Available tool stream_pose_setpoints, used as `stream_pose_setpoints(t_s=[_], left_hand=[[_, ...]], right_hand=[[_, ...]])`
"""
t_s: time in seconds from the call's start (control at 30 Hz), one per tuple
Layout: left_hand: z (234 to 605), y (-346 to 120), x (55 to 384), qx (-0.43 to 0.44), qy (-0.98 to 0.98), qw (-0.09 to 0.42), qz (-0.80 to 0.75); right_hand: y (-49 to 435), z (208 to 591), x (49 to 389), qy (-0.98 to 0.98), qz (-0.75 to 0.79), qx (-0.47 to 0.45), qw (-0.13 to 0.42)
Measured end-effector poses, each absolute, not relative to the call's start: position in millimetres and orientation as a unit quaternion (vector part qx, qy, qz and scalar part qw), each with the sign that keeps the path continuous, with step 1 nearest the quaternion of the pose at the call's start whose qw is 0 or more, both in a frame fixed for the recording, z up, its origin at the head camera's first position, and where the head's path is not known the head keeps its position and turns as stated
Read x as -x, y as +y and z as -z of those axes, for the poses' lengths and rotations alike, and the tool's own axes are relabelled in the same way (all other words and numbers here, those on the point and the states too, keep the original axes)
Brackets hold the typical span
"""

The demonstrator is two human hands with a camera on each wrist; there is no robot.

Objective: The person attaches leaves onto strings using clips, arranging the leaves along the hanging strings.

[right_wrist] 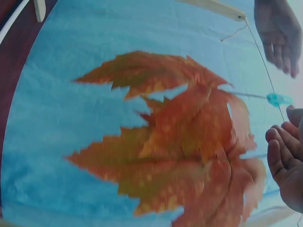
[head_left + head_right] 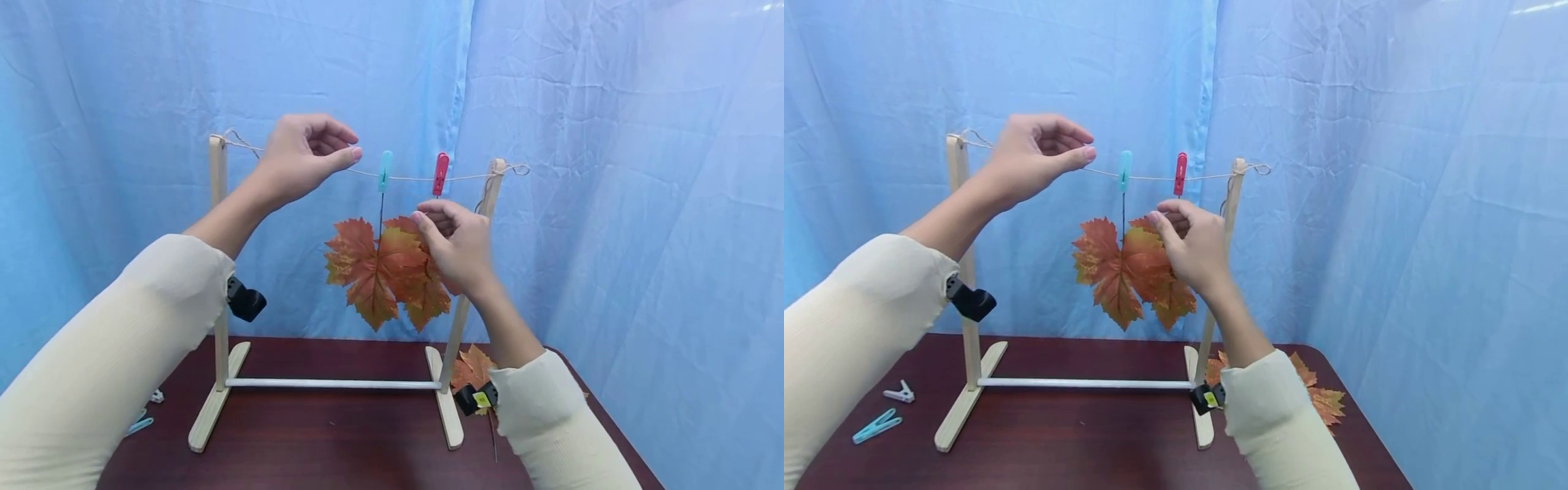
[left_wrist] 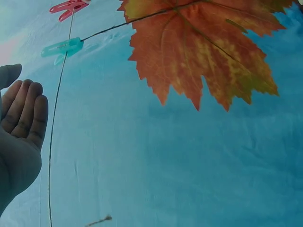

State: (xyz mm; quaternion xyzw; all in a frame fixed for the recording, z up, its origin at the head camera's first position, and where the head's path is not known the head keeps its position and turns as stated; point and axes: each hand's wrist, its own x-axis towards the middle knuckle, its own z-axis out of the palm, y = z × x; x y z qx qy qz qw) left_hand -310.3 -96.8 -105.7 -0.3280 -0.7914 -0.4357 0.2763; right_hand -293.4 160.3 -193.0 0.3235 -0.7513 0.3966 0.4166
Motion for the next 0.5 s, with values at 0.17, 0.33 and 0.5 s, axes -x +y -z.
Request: stream_pose_setpoints(t_s=[0.17,0.33,0.5], left_hand=[[119.5,-115.7,302.3,0.318,-0.793,0.268,0.446],[140.8,-139.0,293.1,0.306,-0.806,0.257,0.437],[176.2,-168.2,281.3,0.288,-0.817,0.244,0.435]], right_hand=[[182.0,195.4,287.9,-0.747,-0.368,-0.334,0.441],[205.2,203.0,283.1,-0.744,-0.331,-0.339,0.471],[229.8,217.1,282.2,-0.743,-0.278,-0.339,0.506]])
